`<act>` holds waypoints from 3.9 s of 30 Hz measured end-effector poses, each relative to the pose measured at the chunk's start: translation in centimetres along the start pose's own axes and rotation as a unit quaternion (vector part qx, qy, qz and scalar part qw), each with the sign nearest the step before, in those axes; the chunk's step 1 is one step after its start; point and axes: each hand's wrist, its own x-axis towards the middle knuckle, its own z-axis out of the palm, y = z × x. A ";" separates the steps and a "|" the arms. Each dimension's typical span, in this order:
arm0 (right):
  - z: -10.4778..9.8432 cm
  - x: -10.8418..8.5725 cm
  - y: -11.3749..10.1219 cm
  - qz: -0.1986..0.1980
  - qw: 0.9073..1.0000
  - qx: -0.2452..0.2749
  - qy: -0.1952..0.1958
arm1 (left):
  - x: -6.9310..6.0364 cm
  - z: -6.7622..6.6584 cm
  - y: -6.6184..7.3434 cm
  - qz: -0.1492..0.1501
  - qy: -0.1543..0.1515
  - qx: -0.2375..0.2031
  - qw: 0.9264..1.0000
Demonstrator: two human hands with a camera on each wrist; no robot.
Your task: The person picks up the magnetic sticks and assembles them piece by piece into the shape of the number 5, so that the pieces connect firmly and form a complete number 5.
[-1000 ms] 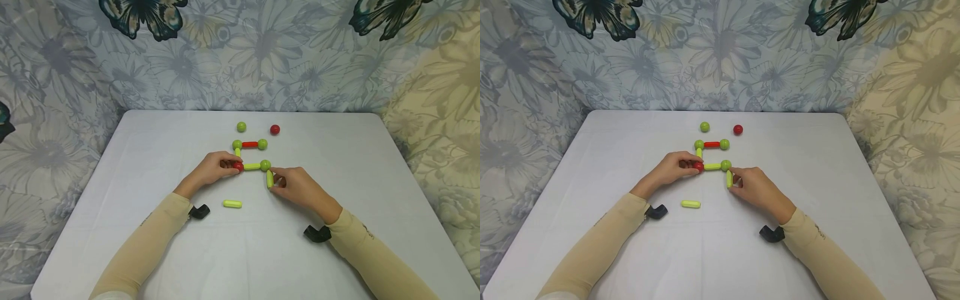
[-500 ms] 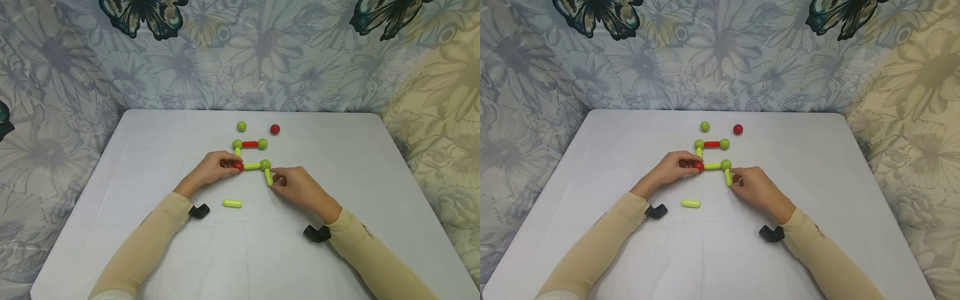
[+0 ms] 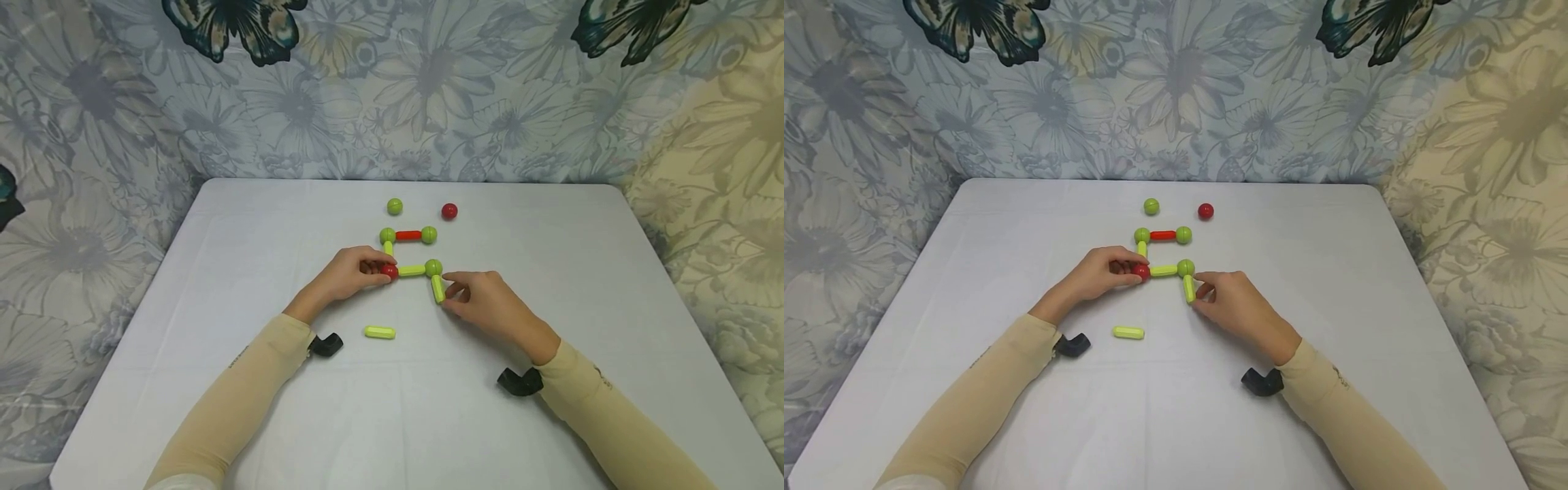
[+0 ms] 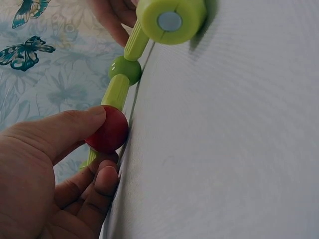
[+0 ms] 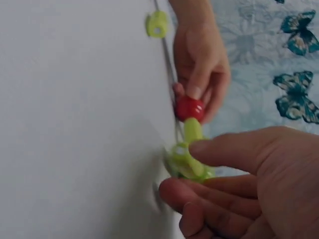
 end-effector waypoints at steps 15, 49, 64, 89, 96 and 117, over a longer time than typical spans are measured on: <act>-1.0 6.2 4.7 -0.013 0.976 0.211 -0.042 | 0.1 -0.2 0.2 -0.006 -0.002 0.007 1.000; 0.4 6.1 5.4 -0.035 0.983 0.179 -0.012 | 0.9 -1.5 0.7 -0.016 -0.021 0.019 0.999; 0.4 5.9 5.4 -0.027 0.982 0.185 -0.007 | 9.1 -6.7 1.5 -0.056 0.083 0.055 0.993; 0.4 5.9 5.2 -0.026 0.983 0.180 -0.005 | 13.2 -4.6 0.0 -0.092 0.050 0.070 0.992; 0.4 5.9 5.4 -0.031 0.983 0.183 -0.006 | 13.3 -4.2 -0.1 -0.088 0.060 0.086 0.991; 0.5 5.8 5.3 -0.025 0.983 0.182 -0.004 | 6.2 -4.5 2.8 -0.020 0.068 -0.016 0.997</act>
